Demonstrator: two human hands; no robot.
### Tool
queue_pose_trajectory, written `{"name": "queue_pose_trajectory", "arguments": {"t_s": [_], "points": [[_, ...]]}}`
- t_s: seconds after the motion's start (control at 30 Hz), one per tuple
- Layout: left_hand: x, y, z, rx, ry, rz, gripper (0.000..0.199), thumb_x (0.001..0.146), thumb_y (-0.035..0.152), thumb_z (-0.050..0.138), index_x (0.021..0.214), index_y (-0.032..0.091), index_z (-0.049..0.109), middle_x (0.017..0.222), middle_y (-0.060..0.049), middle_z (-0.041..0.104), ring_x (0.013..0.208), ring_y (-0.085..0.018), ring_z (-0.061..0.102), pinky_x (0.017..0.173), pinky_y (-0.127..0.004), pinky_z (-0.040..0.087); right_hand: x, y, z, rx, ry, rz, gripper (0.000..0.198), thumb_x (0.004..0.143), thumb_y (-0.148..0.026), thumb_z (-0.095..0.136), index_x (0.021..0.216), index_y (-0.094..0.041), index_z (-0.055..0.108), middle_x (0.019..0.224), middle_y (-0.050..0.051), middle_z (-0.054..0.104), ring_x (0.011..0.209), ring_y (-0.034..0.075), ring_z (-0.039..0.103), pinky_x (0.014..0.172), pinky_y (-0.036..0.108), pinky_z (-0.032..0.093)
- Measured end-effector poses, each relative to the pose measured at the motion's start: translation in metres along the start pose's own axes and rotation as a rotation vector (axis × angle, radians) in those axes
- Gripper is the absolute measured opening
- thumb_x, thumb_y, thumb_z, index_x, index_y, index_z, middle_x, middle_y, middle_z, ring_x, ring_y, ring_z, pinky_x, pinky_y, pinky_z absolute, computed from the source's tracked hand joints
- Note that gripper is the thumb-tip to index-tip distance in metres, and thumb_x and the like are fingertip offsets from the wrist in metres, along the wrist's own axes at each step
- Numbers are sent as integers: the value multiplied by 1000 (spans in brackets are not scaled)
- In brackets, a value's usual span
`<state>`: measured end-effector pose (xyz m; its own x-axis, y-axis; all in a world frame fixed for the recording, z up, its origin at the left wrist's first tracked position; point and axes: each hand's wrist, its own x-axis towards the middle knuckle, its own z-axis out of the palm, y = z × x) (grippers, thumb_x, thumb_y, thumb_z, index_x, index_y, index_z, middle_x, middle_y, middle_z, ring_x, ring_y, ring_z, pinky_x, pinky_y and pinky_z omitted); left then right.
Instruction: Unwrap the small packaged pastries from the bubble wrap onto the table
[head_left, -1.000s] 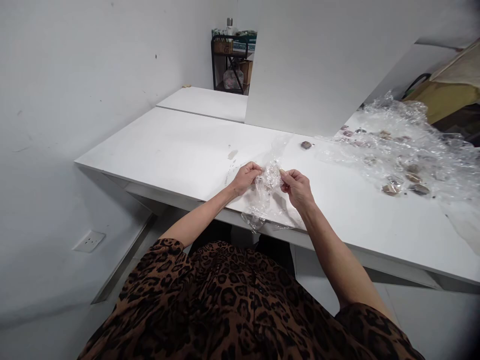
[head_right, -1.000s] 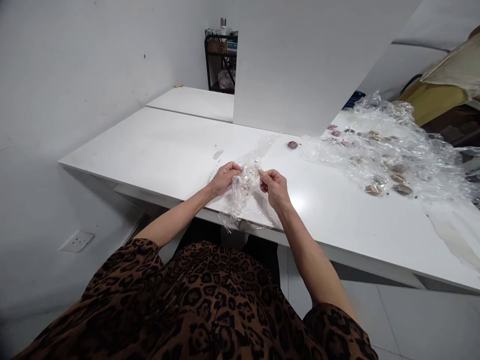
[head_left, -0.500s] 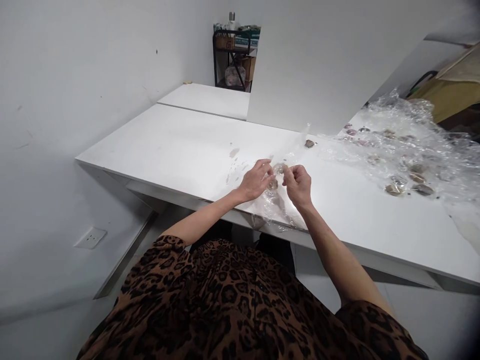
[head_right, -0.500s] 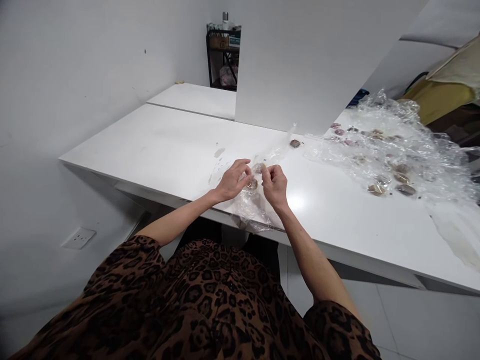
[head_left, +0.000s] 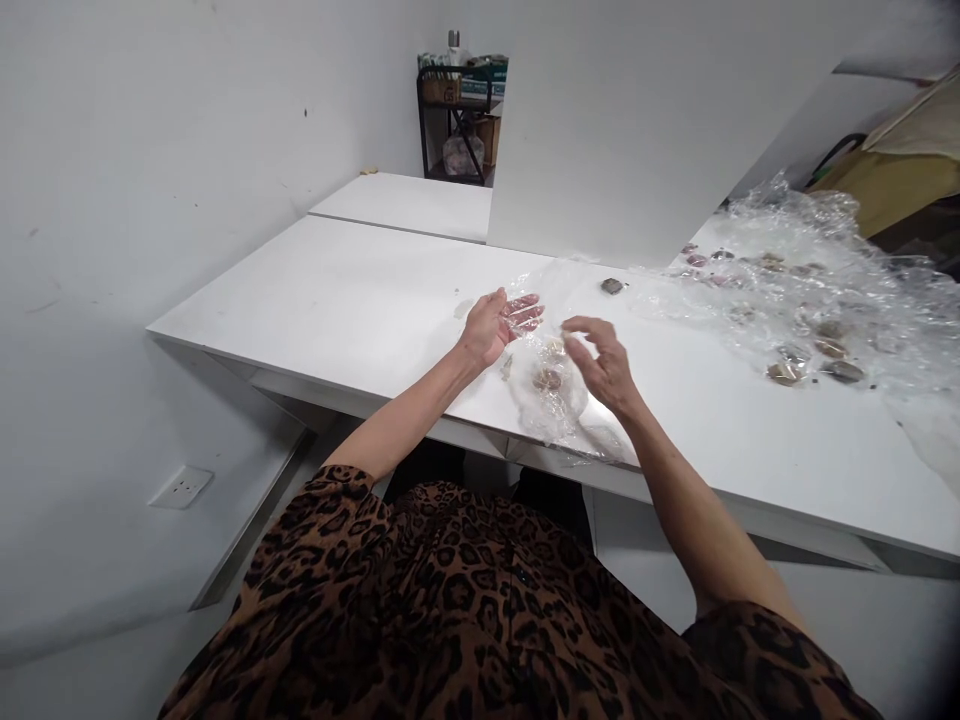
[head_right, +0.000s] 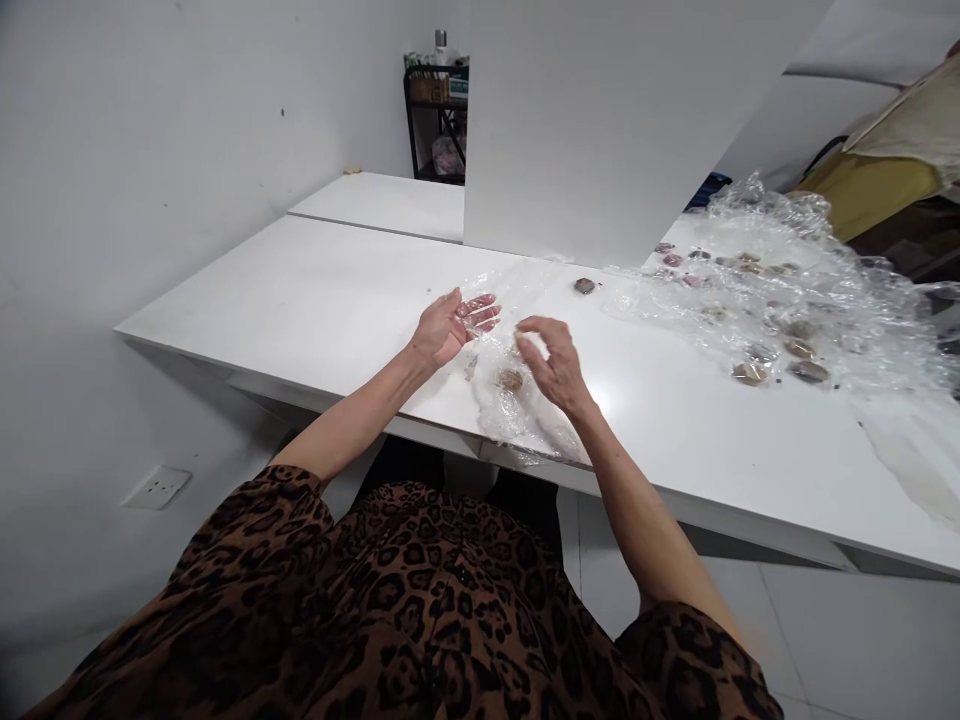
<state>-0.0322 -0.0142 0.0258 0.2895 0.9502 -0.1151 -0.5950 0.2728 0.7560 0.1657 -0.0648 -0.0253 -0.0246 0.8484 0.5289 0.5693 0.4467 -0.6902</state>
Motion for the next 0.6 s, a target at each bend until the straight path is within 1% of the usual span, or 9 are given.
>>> {"name": "queue_pose_trajectory", "arguments": {"t_s": [0.07,0.1,0.13,0.2,0.23,0.33,0.43,0.53,0.6], "points": [[2,9,11,5,-45,30,34,96,48,62,105,16,59,116,-14,73,116,-28,70,97,-45,57,5,2,-2,-113,-227,-69,45,96,-65,48,102,-25,69,118,9,69,117,28,58,104,49,42],[3,15,15,3,-63,50,35,96,49,62,106,16,60,119,-14,73,119,-29,69,98,-45,57,6,8,-4,-170,-289,-74,45,97,-64,48,105,-25,70,121,10,69,118,29,58,104,51,41],[4,22,19,0,-80,72,36,96,50,62,107,15,60,122,-14,72,122,-30,68,99,-45,57,7,16,-7,-232,-308,-67,44,96,-62,49,109,-25,70,125,11,68,120,31,57,104,53,41],[8,38,25,-3,-117,121,37,99,49,57,110,14,59,127,-13,69,128,-31,64,100,-46,57,8,36,-16,-356,-282,-29,40,95,-55,53,112,-24,70,130,13,66,124,34,54,102,56,41],[11,45,28,-3,-138,150,37,102,48,53,112,13,59,129,-12,68,131,-31,62,100,-46,56,8,45,-21,-405,-257,3,37,95,-51,54,110,-22,71,129,15,67,123,36,54,101,57,42],[25,63,38,-2,-187,233,38,107,44,41,117,12,58,138,-8,61,138,-33,56,100,-48,55,9,60,-32,-437,-100,123,36,94,-46,53,103,-17,72,119,20,68,112,36,59,96,58,46],[43,70,54,-5,-204,273,43,107,47,34,122,13,57,145,-6,54,140,-35,52,98,-50,53,16,47,-31,-261,60,113,44,92,-55,56,113,-19,69,119,17,67,106,32,62,92,53,51],[59,73,78,7,-242,300,56,106,49,21,120,10,59,142,-6,56,141,-36,50,96,-48,52,31,16,-26,87,86,55,53,92,-68,53,124,-28,63,127,11,65,112,27,63,91,46,54],[62,74,100,50,-271,300,58,105,51,25,112,6,62,135,-7,61,141,-33,51,95,-44,53,44,-5,-25,254,88,26,63,89,-76,52,137,-35,53,138,7,60,121,26,62,90,43,56]]}}
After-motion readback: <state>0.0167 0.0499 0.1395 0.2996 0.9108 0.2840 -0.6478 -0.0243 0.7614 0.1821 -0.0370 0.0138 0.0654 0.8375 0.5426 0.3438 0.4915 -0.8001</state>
